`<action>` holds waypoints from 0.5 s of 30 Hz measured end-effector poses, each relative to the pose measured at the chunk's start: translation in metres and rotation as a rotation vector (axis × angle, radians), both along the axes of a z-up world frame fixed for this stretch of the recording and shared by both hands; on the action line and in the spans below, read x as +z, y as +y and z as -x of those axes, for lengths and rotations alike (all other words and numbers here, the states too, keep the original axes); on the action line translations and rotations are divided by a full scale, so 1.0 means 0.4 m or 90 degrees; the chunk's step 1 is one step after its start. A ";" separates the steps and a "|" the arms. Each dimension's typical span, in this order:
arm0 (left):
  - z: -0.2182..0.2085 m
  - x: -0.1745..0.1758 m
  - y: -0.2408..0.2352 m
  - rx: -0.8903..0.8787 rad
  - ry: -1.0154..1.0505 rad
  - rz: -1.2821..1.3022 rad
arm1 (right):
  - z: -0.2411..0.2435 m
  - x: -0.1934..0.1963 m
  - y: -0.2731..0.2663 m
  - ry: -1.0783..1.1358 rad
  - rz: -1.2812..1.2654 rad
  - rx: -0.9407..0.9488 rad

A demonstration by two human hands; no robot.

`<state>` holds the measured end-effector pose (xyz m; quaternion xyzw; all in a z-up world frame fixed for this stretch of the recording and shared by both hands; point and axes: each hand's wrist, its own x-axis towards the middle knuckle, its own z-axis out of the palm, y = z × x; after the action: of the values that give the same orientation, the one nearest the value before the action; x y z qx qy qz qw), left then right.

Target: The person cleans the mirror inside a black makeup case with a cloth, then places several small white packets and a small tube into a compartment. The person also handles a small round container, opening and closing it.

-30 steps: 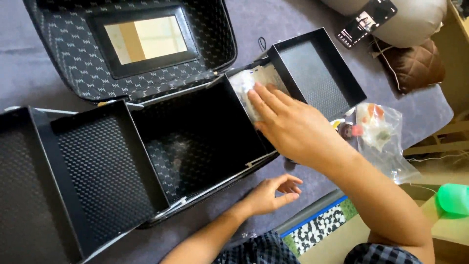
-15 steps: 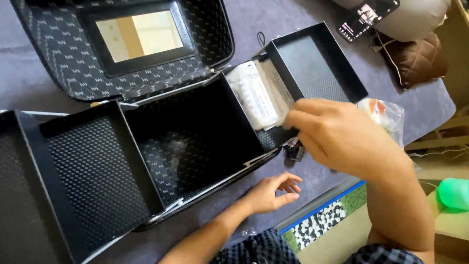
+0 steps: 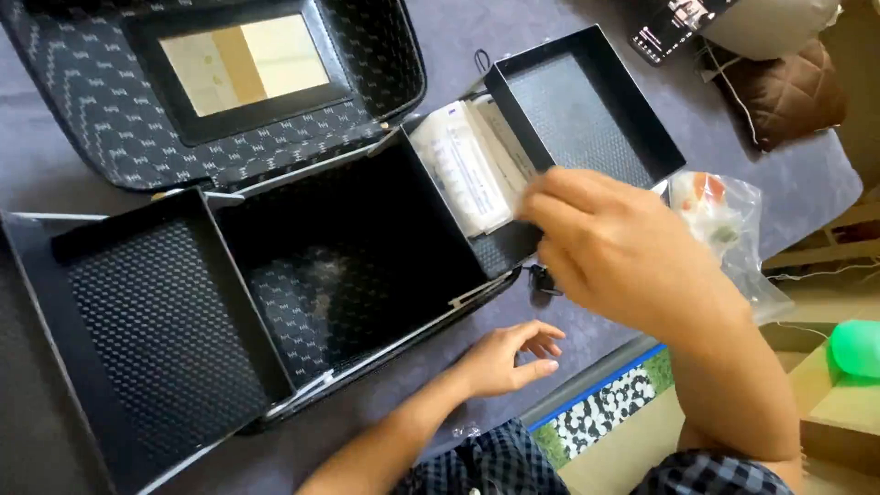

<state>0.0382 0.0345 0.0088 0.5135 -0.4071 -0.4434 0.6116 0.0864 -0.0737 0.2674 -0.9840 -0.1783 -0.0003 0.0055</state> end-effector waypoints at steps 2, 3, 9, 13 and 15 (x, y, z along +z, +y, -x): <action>0.017 -0.032 -0.029 0.032 -0.006 0.033 | -0.023 -0.005 0.003 -0.028 0.034 0.195; 0.020 -0.027 -0.031 0.014 -0.003 0.032 | -0.016 -0.016 -0.007 -0.025 0.033 0.177; 0.034 -0.046 -0.084 0.076 0.006 -0.004 | 0.153 0.017 -0.109 -0.109 -0.232 0.021; 0.049 -0.135 -0.132 0.167 0.134 -0.019 | 0.273 -0.170 -0.287 -0.399 -0.513 -0.305; 0.059 -0.175 -0.152 0.190 0.192 -0.010 | 0.281 -0.279 -0.354 -0.352 -0.559 -0.365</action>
<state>0.0146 -0.0262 -0.0612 0.5003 -0.2270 -0.4230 0.7206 -0.0261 -0.2155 0.1560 -0.8620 0.1166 -0.3317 0.3651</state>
